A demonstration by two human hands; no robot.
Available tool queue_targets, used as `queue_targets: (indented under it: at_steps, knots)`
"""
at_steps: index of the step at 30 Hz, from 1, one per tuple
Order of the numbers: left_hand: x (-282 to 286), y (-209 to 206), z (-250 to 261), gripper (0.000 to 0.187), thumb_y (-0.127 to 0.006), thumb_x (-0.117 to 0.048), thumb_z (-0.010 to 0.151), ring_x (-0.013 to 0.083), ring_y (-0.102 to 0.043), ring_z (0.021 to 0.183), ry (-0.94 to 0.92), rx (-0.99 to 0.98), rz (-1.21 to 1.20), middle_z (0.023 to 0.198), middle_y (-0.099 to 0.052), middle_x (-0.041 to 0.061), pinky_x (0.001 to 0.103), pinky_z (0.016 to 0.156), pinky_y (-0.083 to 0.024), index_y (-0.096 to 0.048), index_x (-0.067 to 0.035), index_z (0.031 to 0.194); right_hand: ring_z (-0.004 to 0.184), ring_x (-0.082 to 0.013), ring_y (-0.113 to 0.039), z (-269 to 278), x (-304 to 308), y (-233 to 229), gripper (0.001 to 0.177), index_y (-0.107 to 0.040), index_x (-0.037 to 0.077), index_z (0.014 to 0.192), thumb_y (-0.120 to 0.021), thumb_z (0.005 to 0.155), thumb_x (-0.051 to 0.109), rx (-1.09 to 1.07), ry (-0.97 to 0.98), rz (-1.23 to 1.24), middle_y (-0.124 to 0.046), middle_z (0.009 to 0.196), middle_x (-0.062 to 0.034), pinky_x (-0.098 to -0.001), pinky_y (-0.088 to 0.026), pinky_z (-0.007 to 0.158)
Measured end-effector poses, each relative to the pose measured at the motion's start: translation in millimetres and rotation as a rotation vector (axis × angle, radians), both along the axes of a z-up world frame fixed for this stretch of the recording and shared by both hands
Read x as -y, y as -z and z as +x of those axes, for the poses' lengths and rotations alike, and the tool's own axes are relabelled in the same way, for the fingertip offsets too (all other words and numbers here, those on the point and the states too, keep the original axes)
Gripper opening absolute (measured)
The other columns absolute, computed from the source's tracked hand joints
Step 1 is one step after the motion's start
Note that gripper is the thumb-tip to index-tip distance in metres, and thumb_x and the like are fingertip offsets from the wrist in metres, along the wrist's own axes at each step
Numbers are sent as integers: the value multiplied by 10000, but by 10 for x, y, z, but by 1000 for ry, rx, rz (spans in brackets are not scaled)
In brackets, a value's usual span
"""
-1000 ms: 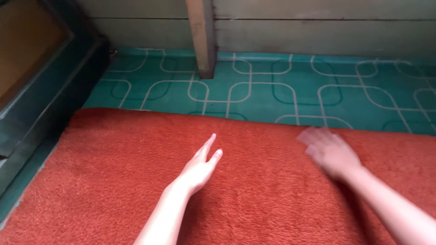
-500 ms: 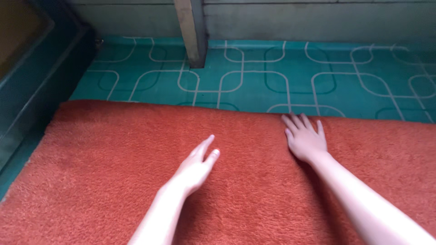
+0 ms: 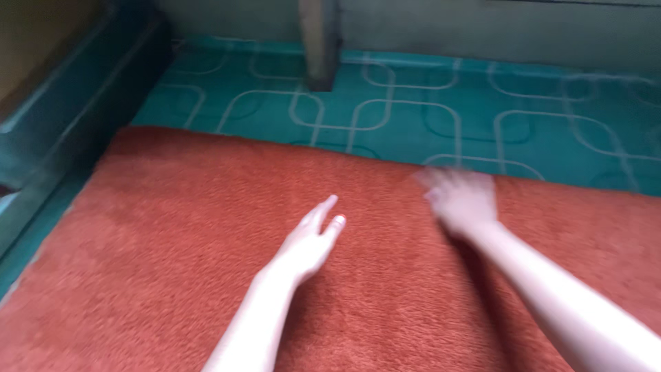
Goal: The person smooths an orange rug on a green patterned floor, then uses a handheld lint remover to collect lint from the rug and a window sill. The person empties the lint container outside the window and reassembles the device.
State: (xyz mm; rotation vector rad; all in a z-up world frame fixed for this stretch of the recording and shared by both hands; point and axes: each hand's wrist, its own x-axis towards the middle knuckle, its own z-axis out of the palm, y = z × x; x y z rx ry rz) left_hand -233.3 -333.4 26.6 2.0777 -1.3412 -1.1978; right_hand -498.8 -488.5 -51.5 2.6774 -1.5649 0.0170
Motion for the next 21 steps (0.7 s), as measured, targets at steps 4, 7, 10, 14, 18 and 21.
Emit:
queue_targets:
  at_steps: [4,7,10,14,18,21]
  knots:
    - [-167,-23,196,644,-459,-503,990,199,-235,1559,-52,13,5,1684,-251,12,370,1247,-234,-310,-301,1583,1438,-378,-359,498,-76,-30,527,-535,166,1460,-538,961,338,252,90,87,-453,1544,-161,-638,-267,1152]
    - [-284,-21,466,648,-466,-501,988,205,-240,1555,-123,25,13,1686,-250,14,369,1250,-236,-308,-310,1587,1472,-390,-347,1040,-922,33,503,-560,218,1453,-549,963,330,433,-582,51,-437,1581,-124,-629,-250,1148]
    - [-489,-74,735,639,-460,-509,990,209,-249,1554,-152,79,28,1682,-259,20,371,1252,-248,-323,-325,1587,1508,-342,-341,1405,-1176,77,493,-551,315,1484,-568,1001,413,475,-1072,202,-404,1635,-67,-579,-265,1186]
    - [-798,-194,1092,636,-441,-531,988,186,-218,1564,-227,132,163,1692,-228,-28,378,1256,-233,-292,-358,1582,1483,-306,-286,1813,-370,67,524,-512,323,1455,-572,950,453,244,-544,-7,-355,1618,-47,-599,-242,1162]
    - [-1083,-320,1347,629,-439,-528,987,196,-234,1559,-292,165,107,1691,-235,-17,380,1255,-239,-316,-360,1581,1501,-323,-320,2330,-552,-164,525,-518,236,1473,-552,977,405,390,-318,36,-380,1626,-62,-622,-263,1171]
    - [-1372,-448,1567,619,-431,-527,992,209,-252,1552,-337,188,29,1684,-254,0,380,1248,-253,-332,-345,1575,1500,-379,-275,2531,-1672,-240,517,-542,250,1463,-552,969,400,411,-935,131,-367,1623,-103,-621,-224,1152]
